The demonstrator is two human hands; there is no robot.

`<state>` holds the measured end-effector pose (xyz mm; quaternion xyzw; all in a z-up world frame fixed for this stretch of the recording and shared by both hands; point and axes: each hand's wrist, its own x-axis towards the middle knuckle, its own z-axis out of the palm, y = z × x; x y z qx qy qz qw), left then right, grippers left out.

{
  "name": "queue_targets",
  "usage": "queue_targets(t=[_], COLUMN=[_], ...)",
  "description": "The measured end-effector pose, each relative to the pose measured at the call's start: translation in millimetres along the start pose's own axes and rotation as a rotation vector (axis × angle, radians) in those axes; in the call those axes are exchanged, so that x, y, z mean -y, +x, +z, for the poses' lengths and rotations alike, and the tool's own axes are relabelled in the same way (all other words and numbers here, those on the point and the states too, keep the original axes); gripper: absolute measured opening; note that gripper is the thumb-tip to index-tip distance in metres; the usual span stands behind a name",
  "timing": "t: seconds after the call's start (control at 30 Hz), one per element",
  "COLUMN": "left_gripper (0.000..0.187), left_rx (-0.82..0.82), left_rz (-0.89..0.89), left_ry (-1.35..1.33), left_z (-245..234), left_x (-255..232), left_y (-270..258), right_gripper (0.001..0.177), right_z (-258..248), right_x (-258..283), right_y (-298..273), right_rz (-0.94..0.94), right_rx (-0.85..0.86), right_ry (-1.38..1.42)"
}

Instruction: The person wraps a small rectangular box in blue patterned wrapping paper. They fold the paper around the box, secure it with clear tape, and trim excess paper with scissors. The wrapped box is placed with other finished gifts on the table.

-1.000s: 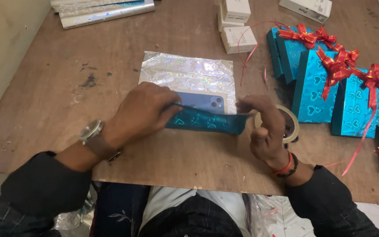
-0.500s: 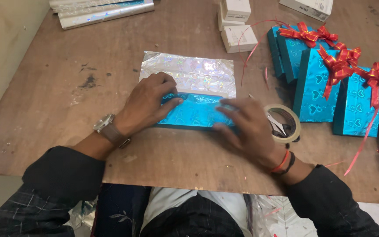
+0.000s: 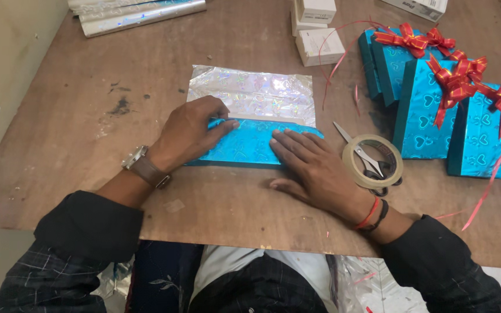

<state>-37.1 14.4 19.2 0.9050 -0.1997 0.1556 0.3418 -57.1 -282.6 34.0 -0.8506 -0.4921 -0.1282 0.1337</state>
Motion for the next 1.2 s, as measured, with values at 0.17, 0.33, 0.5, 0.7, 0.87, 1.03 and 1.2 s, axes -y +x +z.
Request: queue_targets(t=[0.17,0.33,0.5,0.7,0.87,1.03,1.2], left_gripper=[0.038,0.025,0.027,0.028,0.028,0.029,0.029], left_rx=[-0.052,0.034,0.089,0.103,0.093,0.103,0.11], left_rz=[0.093,0.131,0.104,0.117,0.157,0.139,0.142], left_ry=[-0.04,0.021,0.014,0.005,0.006,0.031,0.046], left_z=[1.6,-0.6,-4.1,-4.6,-3.5,-2.2,-3.1], left_x=[3.3,2.5,-0.5,-2.3,-0.9,-0.1,-1.3], left_y=[-1.7,-2.5,-1.8,-1.5,-1.8,-2.1,-2.4], right_gripper=[0.07,0.071,0.073,0.079,0.085,0.088,0.09], right_z=[-2.1,-1.6,-1.0,-1.8,-0.2,0.5,1.6], right_x=[-0.8,0.9,4.1,6.4,6.8,5.4,4.6], right_y=[-1.6,-1.4,-1.4,-1.4,-0.3,0.1,-1.3], right_rz=[-0.01,-0.015,0.003,-0.01,-0.03,-0.008,0.006], right_rx=[0.003,-0.017,-0.026,-0.012,0.036,0.05,0.047], right_ry=[0.003,-0.011,-0.036,-0.033,-0.019,-0.01,-0.038])
